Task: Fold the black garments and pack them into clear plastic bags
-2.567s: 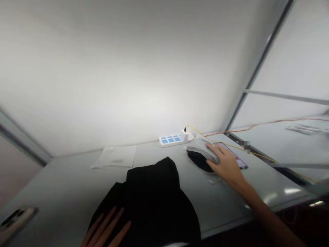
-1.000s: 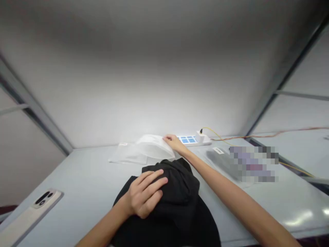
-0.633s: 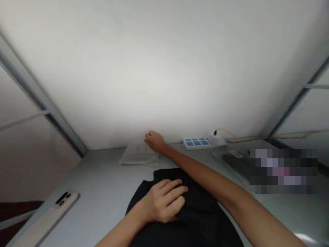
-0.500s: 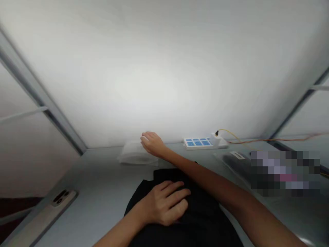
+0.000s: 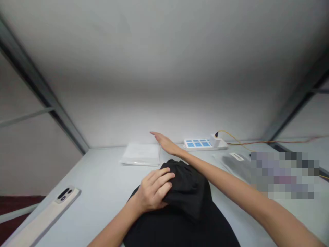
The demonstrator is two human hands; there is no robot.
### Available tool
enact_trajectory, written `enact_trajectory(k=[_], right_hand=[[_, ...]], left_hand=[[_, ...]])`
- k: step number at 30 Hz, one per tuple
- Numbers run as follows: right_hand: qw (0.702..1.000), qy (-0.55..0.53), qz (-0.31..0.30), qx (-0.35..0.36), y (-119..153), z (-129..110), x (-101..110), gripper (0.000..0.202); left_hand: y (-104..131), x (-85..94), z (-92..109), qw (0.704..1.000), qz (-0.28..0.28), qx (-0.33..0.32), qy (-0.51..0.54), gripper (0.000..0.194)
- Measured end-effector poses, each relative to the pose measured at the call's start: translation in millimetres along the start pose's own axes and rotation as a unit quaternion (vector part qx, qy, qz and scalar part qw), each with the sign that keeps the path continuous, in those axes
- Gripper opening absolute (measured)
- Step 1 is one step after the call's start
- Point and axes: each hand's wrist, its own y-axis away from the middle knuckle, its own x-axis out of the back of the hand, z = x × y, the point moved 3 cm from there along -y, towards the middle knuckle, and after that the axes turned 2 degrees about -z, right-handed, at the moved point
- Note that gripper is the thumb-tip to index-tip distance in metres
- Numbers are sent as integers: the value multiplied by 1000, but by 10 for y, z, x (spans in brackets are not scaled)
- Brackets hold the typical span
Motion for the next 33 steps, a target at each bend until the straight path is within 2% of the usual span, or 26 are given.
enact_trajectory(k=[2, 3, 4, 7, 9, 12, 14, 17, 18, 20, 23, 26, 29, 31, 32, 33], right_hand=[[995, -72, 37, -60, 431, -8, 261, 71], [974, -184, 53, -117, 702, 0, 340, 69], [966, -207, 54, -142, 983, -24, 388, 67], [942, -280, 27, -183, 1732, -126, 359, 56], [941, -297, 16, -163, 2025, -175, 284, 60], [960, -248, 57, -113, 2168, -145, 249, 62], [980, -164, 80, -83, 2176, -102, 270, 53], [997, -39, 55, -31, 2186, -107, 259, 42], [998, -9, 53, -18, 2198, -130, 249, 42], [995, 38, 89, -12, 2233, -207, 241, 42], [983, 77, 167, -22, 2331, -407, 230, 44], [984, 88, 152, -23, 2467, -627, 116, 45], [988, 120, 92, -32, 2599, -722, -72, 70], [986, 141, 81, -38, 2650, -708, -164, 73], [985, 145, 82, -39, 2658, -692, -191, 68], [985, 144, 87, -38, 2652, -678, -206, 62]], left_hand=[[9, 9, -49, 999, 19, 37, -24, 27], [8, 3, -53, 998, 22, 54, -39, 26], [5, -8, -43, 996, 23, 67, -52, 26], [-17, -48, 67, 994, 30, 82, -67, 30], [-48, -70, 180, 994, 25, 83, -65, 34], [-129, -116, 359, 993, -55, 95, -47, 48], [-191, -165, 461, 984, -126, 126, -32, 68], [-278, -260, 556, 960, -180, 206, -57, 88], [-305, -294, 571, 953, -185, 230, -73, 86], [-356, -350, 581, 943, -186, 264, -81, 74], [-379, -325, 525, 930, -138, 338, -41, 43], [-249, -116, 445, 895, -47, 443, -14, 32], [92, 234, 444, 828, 11, 555, -71, 38], [375, 480, 500, 768, -6, 624, -144, 42], [488, 590, 539, 750, -20, 634, -188, 43], [565, 675, 579, 744, -35, 627, -226, 43]])
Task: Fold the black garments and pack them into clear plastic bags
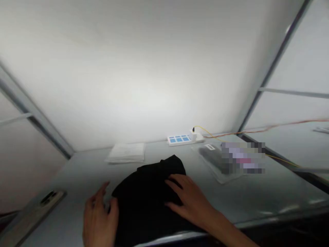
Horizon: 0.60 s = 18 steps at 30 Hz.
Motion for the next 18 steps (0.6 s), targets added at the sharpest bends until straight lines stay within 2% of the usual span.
enact_trajectory(k=[1, 3, 4, 6, 8, 10, 12, 13, 14, 15, 16, 18], right_hand=[[1000, -7, 7, 0, -18, 5, -7, 54], [999, -44, 27, -3, -84, -4, 12, 34], [996, -71, 42, -11, -123, -13, 39, 25], [986, -123, 102, -51, -175, -11, 131, 16], [960, -157, 194, -126, -138, 53, 265, 19], [911, -174, 313, -203, 14, 179, 420, 24], [857, -171, 418, -248, 226, 325, 556, 29], [840, -160, 451, -256, 319, 389, 609, 30], [836, -140, 465, -257, 385, 443, 649, 30], [847, -114, 454, -253, 409, 486, 674, 31], [872, -84, 417, -243, 390, 521, 684, 31], [933, -27, 296, -202, 244, 579, 662, 35]], left_hand=[[30, 47, -49, 999, 19, -22, -26, 43], [71, 69, -3, 994, 46, -94, -31, 43], [78, 38, 71, 991, 46, -125, -20, 43], [59, -93, 252, 988, 9, -153, -10, 45], [14, -269, 390, 987, -68, -134, -47, 48], [-26, -400, 428, 984, -129, -94, -83, 47], [-55, -453, 383, 982, -159, -48, -88, 45], [-70, -452, 344, 983, -165, -26, -82, 43], [-89, -439, 305, 983, -170, -7, -74, 41], [-113, -418, 271, 982, -177, 5, -65, 38], [-144, -393, 248, 981, -185, 7, -56, 34], [-222, -346, 230, 977, -209, -8, -39, 24]])
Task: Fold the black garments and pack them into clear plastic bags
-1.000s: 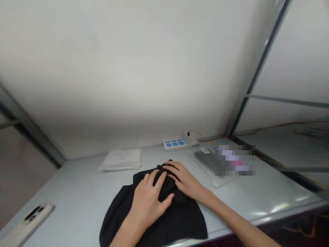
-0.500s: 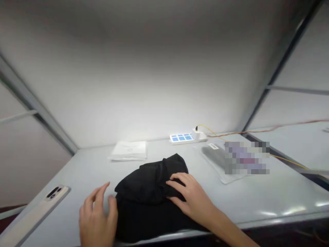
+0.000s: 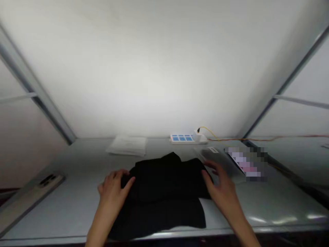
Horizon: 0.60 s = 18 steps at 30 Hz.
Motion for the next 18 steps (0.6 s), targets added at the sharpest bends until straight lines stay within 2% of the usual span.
enact_trajectory(k=[2, 4, 6, 7, 9, 12, 14, 16, 17, 18], right_hand=[[985, 60, -146, 72, -156, -10, -174, 46], [946, 103, -283, 122, -315, 2, -345, 57], [903, 138, -380, 144, -466, 31, -471, 55], [890, 150, -404, 150, -538, 40, -513, 46], [886, 161, -403, 163, -672, 25, -556, 24], [911, 161, -327, 195, -812, -120, -494, 7], [928, 169, -248, 223, -823, -291, -329, 6], [930, 187, -187, 254, -720, -487, -71, 8], [927, 194, -172, 272, -619, -586, 80, 8], [919, 203, -183, 285, -491, -673, 225, 7]], left_hand=[[-67, 59, 5, 999, -29, -33, 11, 17], [-143, 97, 19, 997, -46, -59, 26, 16], [-228, 116, 41, 996, -48, -68, 43, 16], [-274, 123, 61, 995, -41, -71, 54, 16], [-364, 142, 120, 993, -19, -76, 85, 18], [-447, 224, 231, 980, 37, -118, 156, 20], [-413, 338, 250, 961, 93, -165, 200, 20], [-286, 474, 174, 939, 129, -217, 233, 18], [-195, 532, 104, 931, 120, -246, 243, 17], [-96, 576, 20, 925, 94, -273, 248, 15]])
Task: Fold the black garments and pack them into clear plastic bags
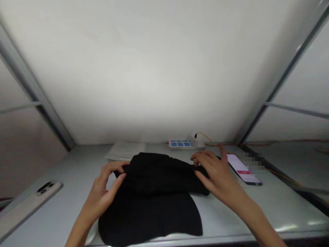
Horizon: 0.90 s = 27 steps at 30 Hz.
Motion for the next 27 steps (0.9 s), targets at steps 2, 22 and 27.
enact_trajectory(k=[2, 22, 27], right_hand=[[999, -18, -40, 32, 279, -222, 223, 7], [980, -119, -160, -21, -487, 457, -709, 16], [994, -11, -97, -52, -851, 344, -844, 25]], left_hand=[[236, 113, 1, 994, -96, -38, 25, 17], [-162, -170, -197, 988, -18, 139, -58, 32], [-370, -275, -411, 970, -48, 89, -219, 43]])
